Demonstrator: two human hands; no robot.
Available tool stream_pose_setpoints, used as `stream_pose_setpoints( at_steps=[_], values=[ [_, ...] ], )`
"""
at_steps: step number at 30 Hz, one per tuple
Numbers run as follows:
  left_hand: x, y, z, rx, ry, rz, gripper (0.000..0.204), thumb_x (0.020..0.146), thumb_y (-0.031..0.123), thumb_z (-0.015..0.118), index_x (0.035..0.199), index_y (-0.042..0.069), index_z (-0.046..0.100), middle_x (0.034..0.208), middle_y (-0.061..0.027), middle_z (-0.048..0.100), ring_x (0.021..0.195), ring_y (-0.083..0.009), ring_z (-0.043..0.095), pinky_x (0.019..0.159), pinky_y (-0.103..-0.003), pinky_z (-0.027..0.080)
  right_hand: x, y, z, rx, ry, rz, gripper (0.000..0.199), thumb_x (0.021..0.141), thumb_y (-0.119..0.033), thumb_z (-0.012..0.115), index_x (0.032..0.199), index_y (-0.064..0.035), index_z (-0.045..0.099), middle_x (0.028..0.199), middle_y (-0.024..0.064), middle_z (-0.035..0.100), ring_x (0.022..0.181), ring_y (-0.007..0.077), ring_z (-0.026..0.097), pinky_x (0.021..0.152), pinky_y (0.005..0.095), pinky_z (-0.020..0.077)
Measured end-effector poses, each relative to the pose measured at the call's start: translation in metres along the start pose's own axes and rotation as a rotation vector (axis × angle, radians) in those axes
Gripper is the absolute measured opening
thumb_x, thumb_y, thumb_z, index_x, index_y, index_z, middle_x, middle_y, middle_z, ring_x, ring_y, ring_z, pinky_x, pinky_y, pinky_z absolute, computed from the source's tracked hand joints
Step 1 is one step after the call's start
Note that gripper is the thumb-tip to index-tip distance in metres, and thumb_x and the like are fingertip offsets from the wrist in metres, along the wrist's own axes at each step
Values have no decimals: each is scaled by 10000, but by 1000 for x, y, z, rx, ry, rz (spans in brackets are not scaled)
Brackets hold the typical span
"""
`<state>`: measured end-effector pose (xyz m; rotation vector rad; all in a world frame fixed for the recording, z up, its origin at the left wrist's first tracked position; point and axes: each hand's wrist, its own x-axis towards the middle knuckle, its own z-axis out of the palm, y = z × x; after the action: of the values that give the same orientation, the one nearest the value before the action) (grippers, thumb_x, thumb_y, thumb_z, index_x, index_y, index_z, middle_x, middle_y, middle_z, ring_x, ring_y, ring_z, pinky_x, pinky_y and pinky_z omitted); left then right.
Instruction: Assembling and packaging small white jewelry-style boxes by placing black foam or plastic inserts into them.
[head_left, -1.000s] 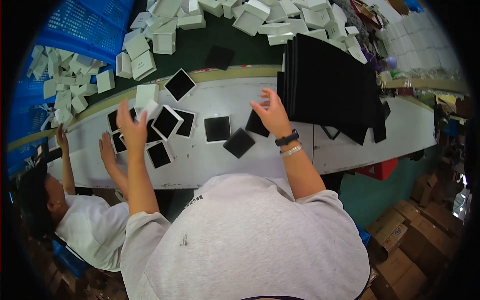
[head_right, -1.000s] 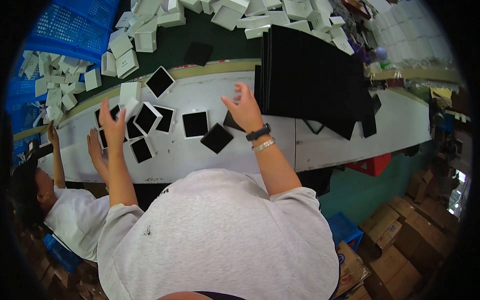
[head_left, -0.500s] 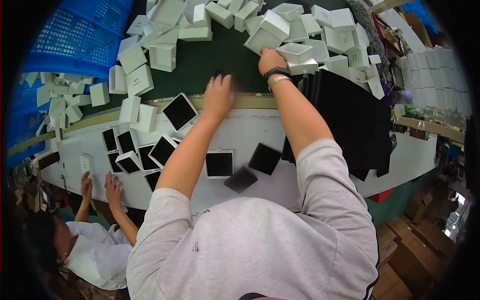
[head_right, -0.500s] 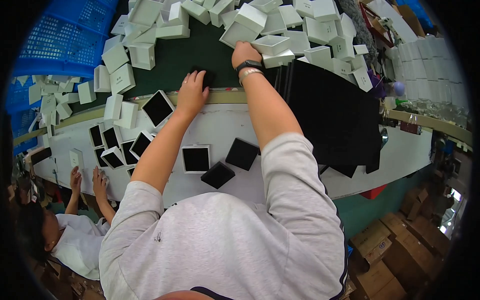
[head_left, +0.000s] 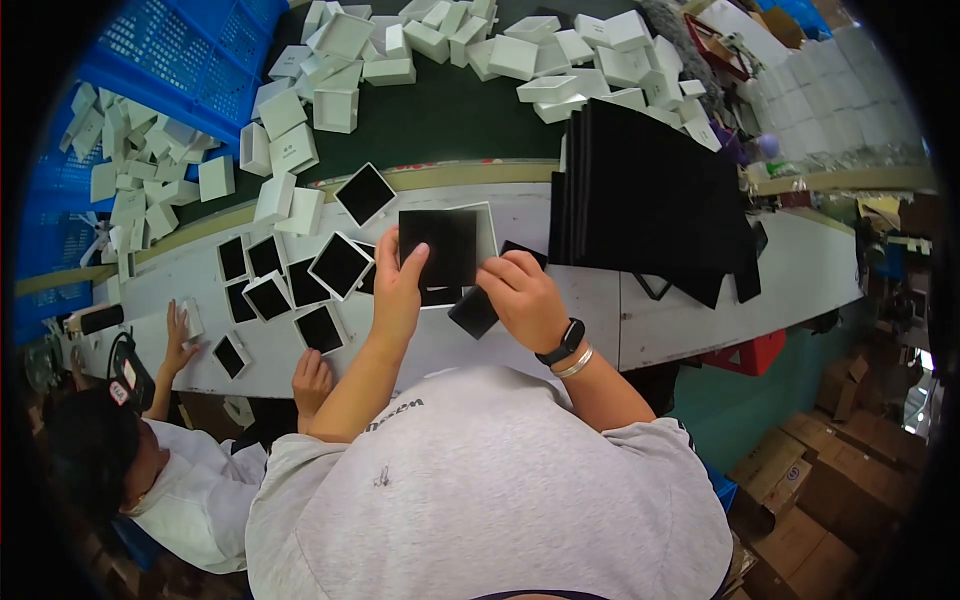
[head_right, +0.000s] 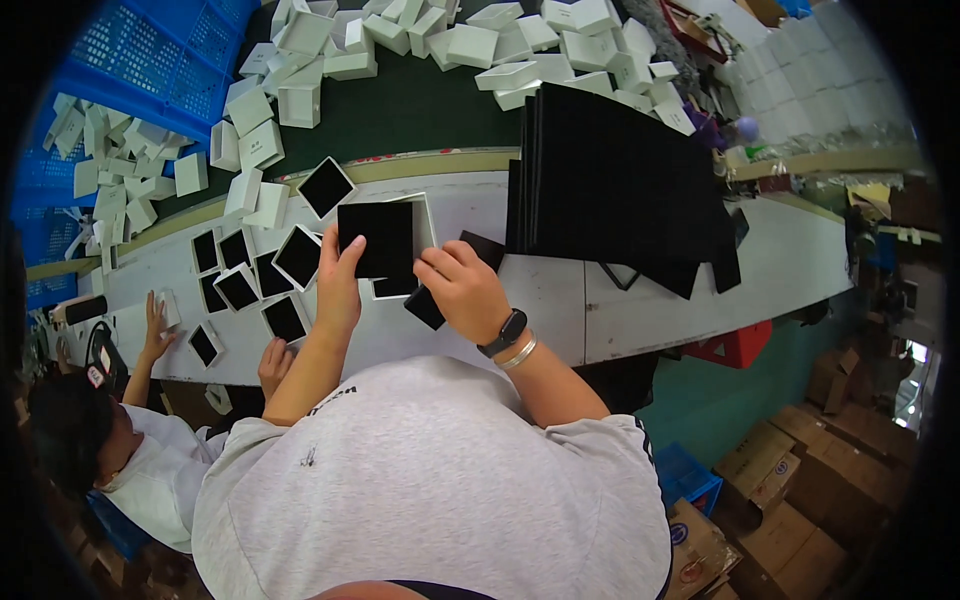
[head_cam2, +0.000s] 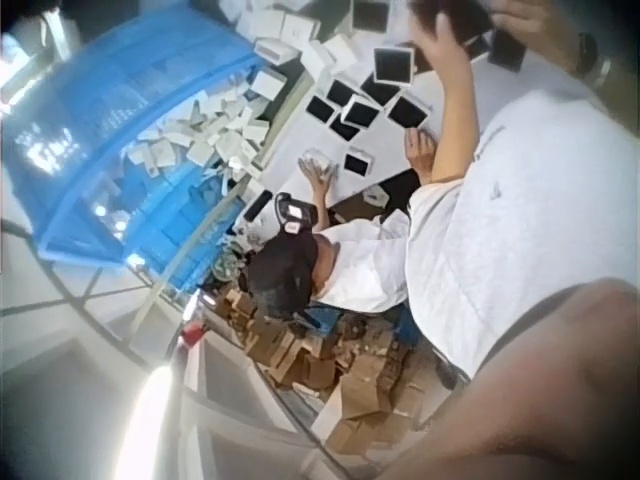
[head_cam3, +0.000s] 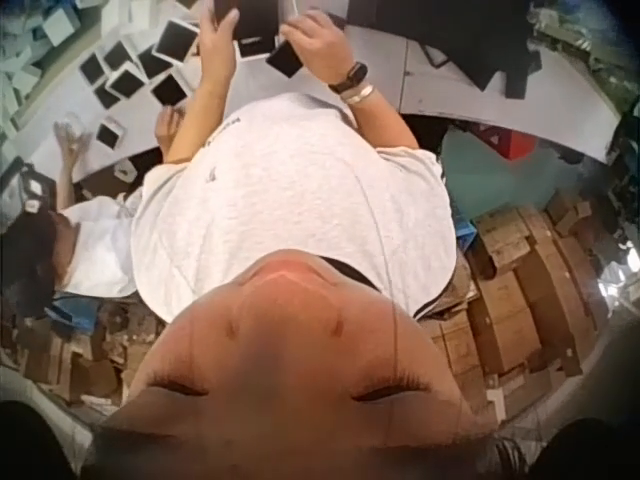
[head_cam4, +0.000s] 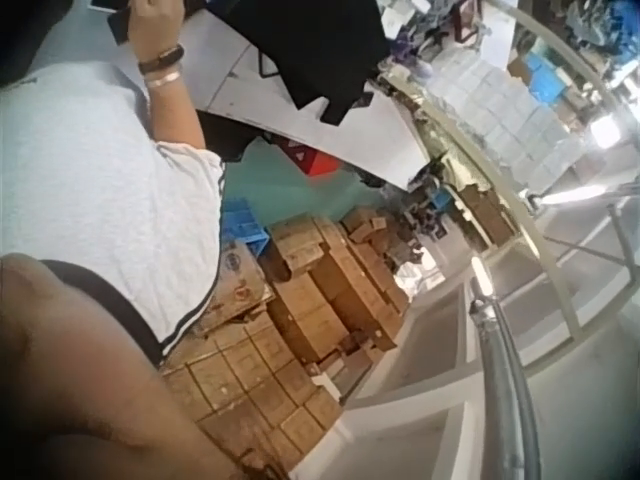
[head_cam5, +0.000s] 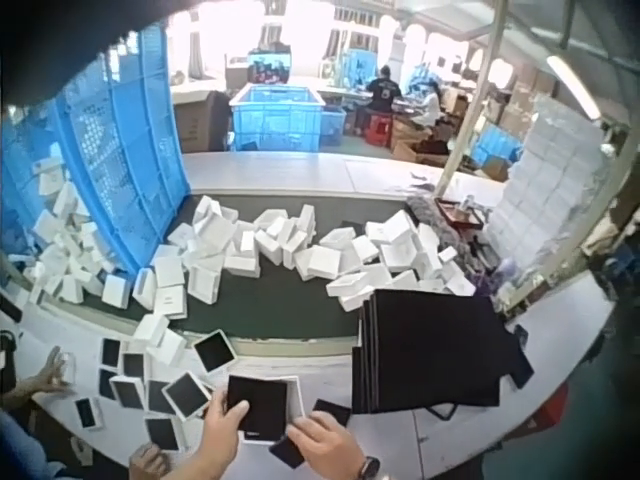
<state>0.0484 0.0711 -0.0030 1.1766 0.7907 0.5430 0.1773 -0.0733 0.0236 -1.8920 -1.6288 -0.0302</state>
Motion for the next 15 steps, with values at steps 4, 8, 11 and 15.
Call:
stream_pose_setpoints(
  at_steps=[4, 8, 11, 15],
  values=[
    [-29, 14, 4, -248, -73, -85, 443, 918, 107, 551, 1324, 49, 381, 1237, -73, 474, 1143, -157, 465, 993, -286, 356, -29, -31, -9, 176, 36, 40, 335, 762, -37, 682, 1079, -31, 574, 1195, 127, 517, 824, 209, 608, 670, 297, 536],
    [-57, 36, 10, -194, -173, 90, 540, 910, 75, 555, 1401, 73, 330, 1315, -75, 450, 1218, -171, 435, 1030, -296, 331, -42, -41, 6, 961, 210, 531, 699, 796, -208, 744, 1340, -50, 336, 1327, 123, 344, 864, 141, 583, 719, 268, 524],
    [-75, 34, 5, -71, -287, 75, 576, 919, 80, 542, 1440, 77, 294, 1384, -88, 408, 1280, -182, 381, 1070, -314, 286, -42, -44, 10, 1101, 188, 725, 735, 854, -379, 686, 1402, -68, 306, 1244, 100, 395, 966, 113, 498, 811, 237, 470],
    [-90, 30, 4, 174, -340, 244, 542, 975, 138, 439, 1468, 55, 231, 1447, -135, 295, 1340, -237, 292, 1098, -334, 234, -34, -64, -13, 1198, 192, 706, 614, 940, -380, 563, 1412, -81, 309, 1184, 68, 469, 1071, 133, 464, 911, 242, 397]
  ],
)
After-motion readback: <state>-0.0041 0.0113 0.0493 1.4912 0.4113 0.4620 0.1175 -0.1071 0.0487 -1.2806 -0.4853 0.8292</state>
